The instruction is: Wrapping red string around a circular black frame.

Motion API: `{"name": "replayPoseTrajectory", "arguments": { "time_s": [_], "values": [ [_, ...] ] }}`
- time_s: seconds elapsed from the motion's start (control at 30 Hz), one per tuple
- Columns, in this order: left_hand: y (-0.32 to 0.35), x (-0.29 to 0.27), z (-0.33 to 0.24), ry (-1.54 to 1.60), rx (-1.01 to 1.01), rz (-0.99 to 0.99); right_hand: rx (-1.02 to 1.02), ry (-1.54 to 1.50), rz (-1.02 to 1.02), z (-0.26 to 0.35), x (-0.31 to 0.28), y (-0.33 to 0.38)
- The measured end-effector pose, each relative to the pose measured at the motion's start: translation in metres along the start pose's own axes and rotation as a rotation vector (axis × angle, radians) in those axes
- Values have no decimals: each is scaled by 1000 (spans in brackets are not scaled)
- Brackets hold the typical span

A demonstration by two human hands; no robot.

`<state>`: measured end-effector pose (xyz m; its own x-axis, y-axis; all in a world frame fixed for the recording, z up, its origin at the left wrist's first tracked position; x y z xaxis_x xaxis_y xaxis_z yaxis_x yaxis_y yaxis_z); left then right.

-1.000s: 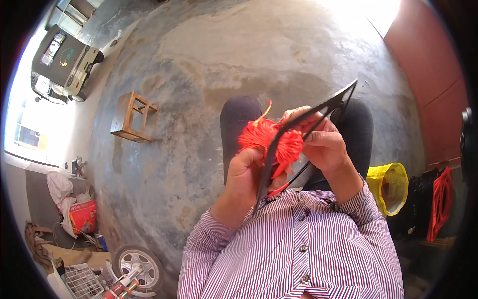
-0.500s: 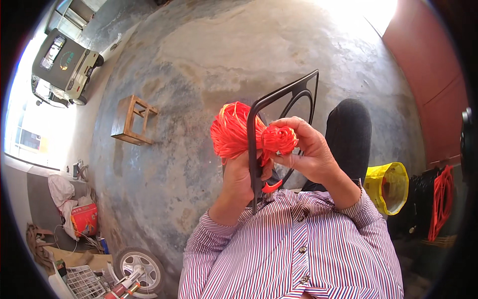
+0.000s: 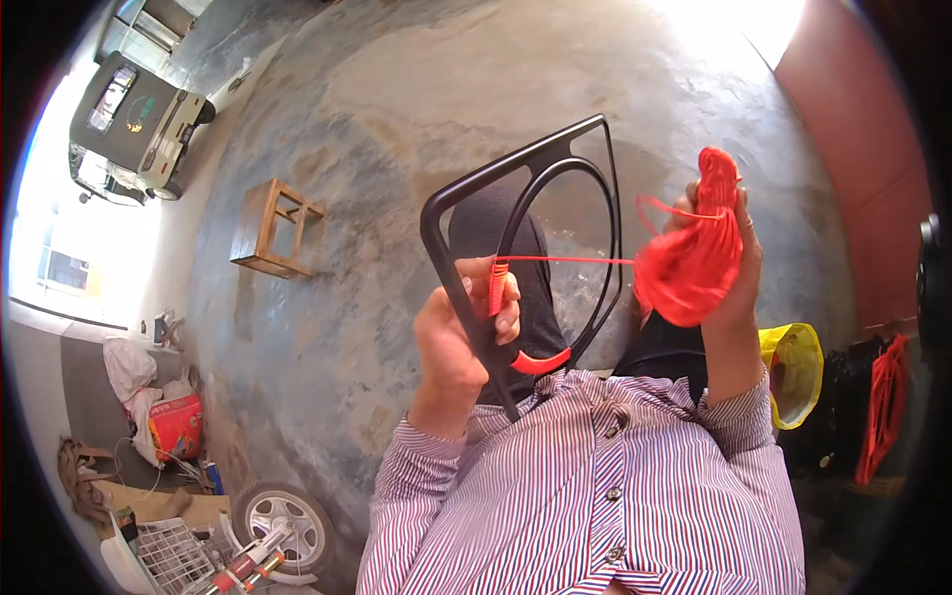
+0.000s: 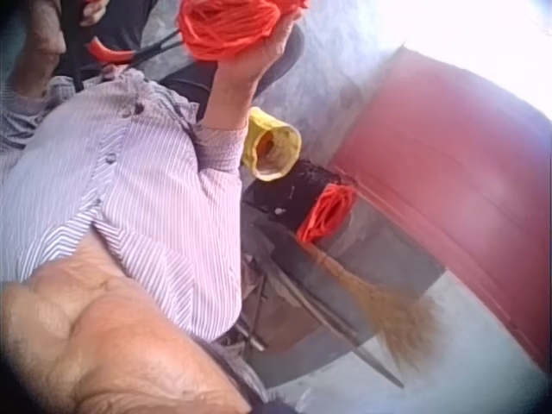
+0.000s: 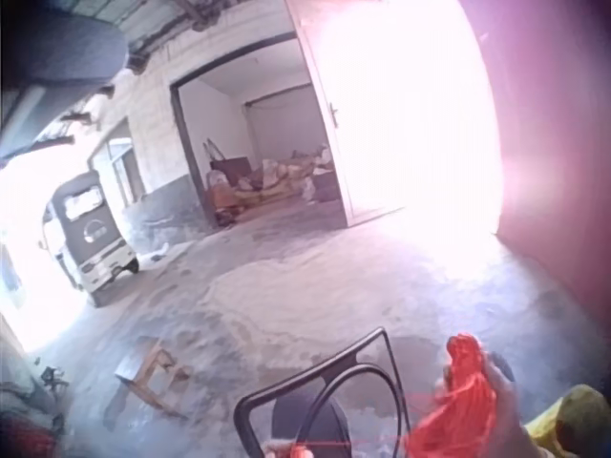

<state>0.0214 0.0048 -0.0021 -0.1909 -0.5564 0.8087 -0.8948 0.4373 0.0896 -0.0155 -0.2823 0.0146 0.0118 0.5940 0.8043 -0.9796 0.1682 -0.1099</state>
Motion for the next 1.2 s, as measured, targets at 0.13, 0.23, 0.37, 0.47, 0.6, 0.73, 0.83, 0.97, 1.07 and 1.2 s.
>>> {"name": "replayPoseTrajectory", "arguments": {
  "time_s": [0.13, 0.23, 0.37, 0.47, 0.6, 0.73, 0.83, 0.97, 1.07, 1.2],
  "values": [
    [-2, -4, -3, -29, -23, -19, 182, 215, 45, -24, -2, 20],
    [-6, -2, -3, -35, -102, 4, 224, 323, 11, -42, -7, 21],
    [-7, -2, -1, -22, -178, 31, 240, 344, -7, -48, -5, 17],
    [-9, -2, 1, -34, -190, 25, 229, 332, -40, -45, -8, 16],
    [-10, 2, 3, -30, -208, 32, 219, 321, -43, -45, -13, 18],
    [-12, 1, 4, -8, -231, 35, 229, 318, -16, -47, -12, 19],
    [-11, 4, 3, -10, -230, 43, 232, 311, -18, -46, -14, 19],
    [-11, 16, 6, -36, -271, 13, 145, 455, -32, -51, -23, 18],
    [-9, 19, 9, -101, -331, 17, 12, 1050, 35, -52, -17, 14],
    [-7, 32, 21, -264, -407, 81, -83, 1410, 43, -64, -6, 7]
  ]
}}
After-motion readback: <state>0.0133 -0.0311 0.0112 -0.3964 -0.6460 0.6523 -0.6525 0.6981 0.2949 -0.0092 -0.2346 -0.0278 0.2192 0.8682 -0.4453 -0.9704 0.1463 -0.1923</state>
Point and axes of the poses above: each hand's wrist, its own y-axis away from the middle knuckle, its own x-axis out of the palm, z = x × y, the point moved 2 cm from there along -y, towards the middle knuckle, and after that the axes turned 3 degrees about y, right-handed, at the moved point
